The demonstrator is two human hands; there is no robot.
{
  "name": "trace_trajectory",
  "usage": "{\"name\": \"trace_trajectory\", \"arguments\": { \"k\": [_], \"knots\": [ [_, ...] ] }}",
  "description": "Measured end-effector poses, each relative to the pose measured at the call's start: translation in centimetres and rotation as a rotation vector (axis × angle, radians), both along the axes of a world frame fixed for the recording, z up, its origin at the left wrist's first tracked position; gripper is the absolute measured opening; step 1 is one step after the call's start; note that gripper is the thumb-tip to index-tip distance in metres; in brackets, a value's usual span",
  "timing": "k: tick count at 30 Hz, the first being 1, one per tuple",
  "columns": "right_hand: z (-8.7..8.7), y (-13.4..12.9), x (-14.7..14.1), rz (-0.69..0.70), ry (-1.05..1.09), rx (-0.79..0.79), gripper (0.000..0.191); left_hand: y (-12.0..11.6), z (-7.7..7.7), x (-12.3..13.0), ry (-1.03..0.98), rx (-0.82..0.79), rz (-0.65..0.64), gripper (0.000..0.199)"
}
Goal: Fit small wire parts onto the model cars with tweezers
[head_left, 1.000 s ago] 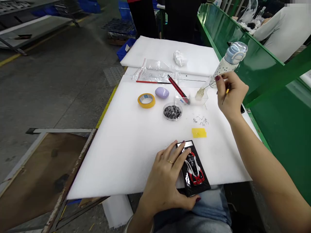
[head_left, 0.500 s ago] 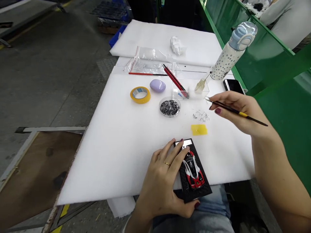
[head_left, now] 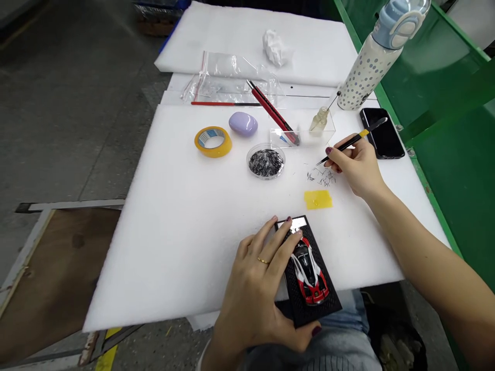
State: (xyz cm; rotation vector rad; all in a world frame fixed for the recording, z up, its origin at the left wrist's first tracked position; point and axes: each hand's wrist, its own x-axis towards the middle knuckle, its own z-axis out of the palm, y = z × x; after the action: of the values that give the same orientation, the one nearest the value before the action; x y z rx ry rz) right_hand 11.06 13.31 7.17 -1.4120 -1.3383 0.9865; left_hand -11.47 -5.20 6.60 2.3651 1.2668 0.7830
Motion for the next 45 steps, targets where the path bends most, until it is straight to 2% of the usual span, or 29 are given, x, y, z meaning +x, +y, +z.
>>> {"name": "trace_trajectory", "arguments": {
  "k": [8, 19, 23, 27, 31, 35, 40, 45],
  "knots": [
    [-1.8, 0.6, 0.0, -0.003, -0.157, 0.102, 0.025, -0.1, -0.1, 0.0, 0.014, 0.012, 0.009, 0.107],
    [-1.8, 0.6, -0.2, -0.039, -0.257, 0.084, 0.03, 0.0, 0.0, 0.2, 0.038, 0.025, 0.008, 0.107],
    [-1.9, 0.7, -0.2, -0.016, -0.206, 0.104, 0.029, 0.0, -0.1, 0.1, 0.042, 0.024, 0.006, 0.107],
    [-1.3, 0.4, -0.4, -0.029, -0.098, 0.049, 0.029, 0.1, -0.2, 0.0, 0.05, 0.031, 0.003, 0.108],
    [0.0, -1.1, -0.3, 0.014, 0.069, 0.03, 0.031, 0.1, -0.1, 0.1, 0.051, 0.042, 0.006, 0.11],
    [1.3, -4.1, 0.4, 0.097, 0.228, 0.009, 0.042, 0.1, -0.1, 0.0, 0.052, 0.041, 0.001, 0.111],
    [1.1, -7.3, 1.4, 0.176, 0.125, 0.02, 0.037, 0.1, -0.2, 0.0, 0.051, 0.04, 0.005, 0.115],
    [0.5, -8.1, 1.4, 0.183, -0.014, 0.069, 0.032, 0.1, -0.2, 0.1, 0.052, 0.046, 0.019, 0.11]
  ]
}}
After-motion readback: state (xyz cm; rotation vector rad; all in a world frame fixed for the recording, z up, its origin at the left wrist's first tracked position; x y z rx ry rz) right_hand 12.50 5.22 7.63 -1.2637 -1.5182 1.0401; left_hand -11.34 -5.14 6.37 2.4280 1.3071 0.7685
